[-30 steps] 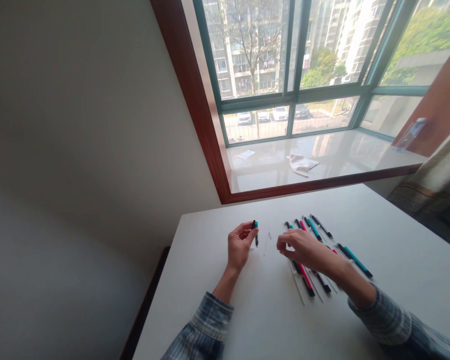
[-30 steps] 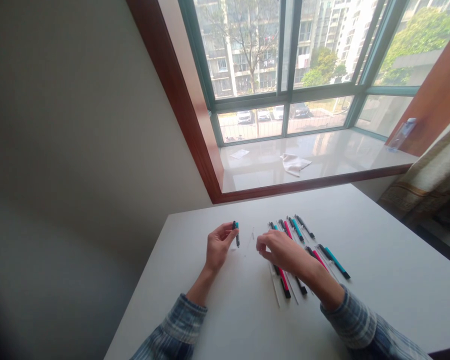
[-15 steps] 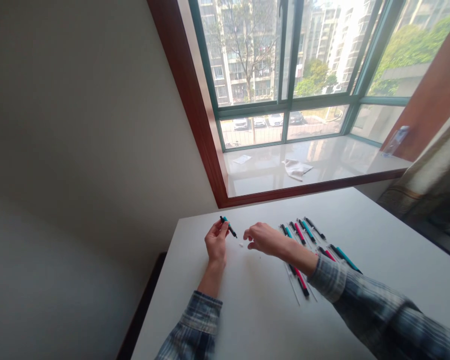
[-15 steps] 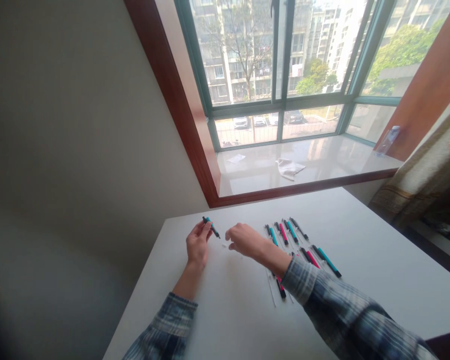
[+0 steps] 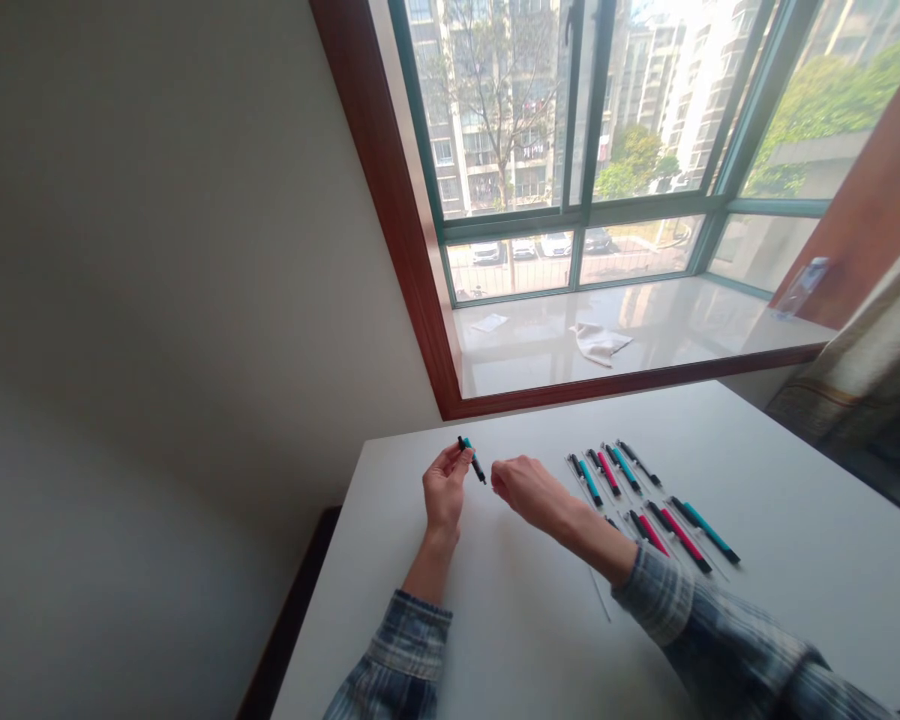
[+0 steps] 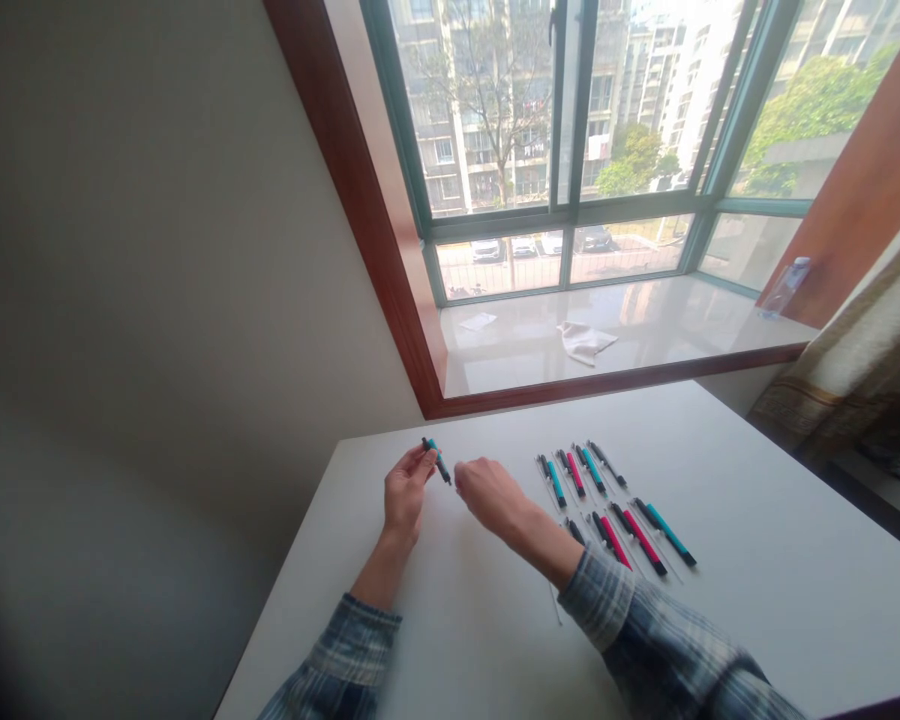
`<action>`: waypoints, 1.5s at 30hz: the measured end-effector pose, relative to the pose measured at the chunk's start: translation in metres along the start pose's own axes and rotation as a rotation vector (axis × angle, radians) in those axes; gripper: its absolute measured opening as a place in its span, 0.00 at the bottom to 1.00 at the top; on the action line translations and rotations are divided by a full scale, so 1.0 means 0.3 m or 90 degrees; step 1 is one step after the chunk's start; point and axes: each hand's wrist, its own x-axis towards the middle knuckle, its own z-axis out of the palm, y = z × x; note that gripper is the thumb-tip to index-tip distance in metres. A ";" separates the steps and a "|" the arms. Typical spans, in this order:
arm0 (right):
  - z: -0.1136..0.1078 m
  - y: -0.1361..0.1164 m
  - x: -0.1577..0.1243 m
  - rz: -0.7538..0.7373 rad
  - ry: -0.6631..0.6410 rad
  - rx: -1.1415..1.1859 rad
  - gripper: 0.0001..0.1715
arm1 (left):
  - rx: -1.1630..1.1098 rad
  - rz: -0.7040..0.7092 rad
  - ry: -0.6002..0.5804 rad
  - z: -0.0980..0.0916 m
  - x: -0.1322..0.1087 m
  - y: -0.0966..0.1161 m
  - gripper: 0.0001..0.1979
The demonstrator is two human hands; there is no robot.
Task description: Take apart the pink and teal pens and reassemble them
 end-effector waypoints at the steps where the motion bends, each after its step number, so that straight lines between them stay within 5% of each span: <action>1: -0.011 0.025 -0.020 0.002 0.024 0.019 0.12 | 0.006 -0.006 -0.027 0.007 -0.009 0.005 0.22; 6: -0.039 0.199 -0.090 0.024 0.228 0.284 0.07 | 0.053 -0.026 -0.134 0.049 -0.058 0.028 0.18; 12: -0.016 0.325 -0.101 0.050 0.364 0.449 0.11 | 0.085 -0.076 -0.212 0.083 -0.093 0.031 0.18; 24: 0.023 0.270 -0.113 0.001 0.321 0.700 0.16 | 0.128 -0.076 -0.264 0.115 -0.124 0.028 0.18; 33: 0.022 0.255 -0.120 -0.030 0.280 0.629 0.15 | 0.123 -0.061 -0.322 0.122 -0.121 0.012 0.15; 38: 0.000 0.257 -0.135 -0.003 0.301 0.413 0.10 | 0.081 -0.065 -0.264 0.120 -0.118 0.021 0.15; 45: 0.046 0.213 -0.143 -0.125 0.097 0.116 0.09 | 0.020 -0.060 -0.170 0.097 -0.088 0.025 0.18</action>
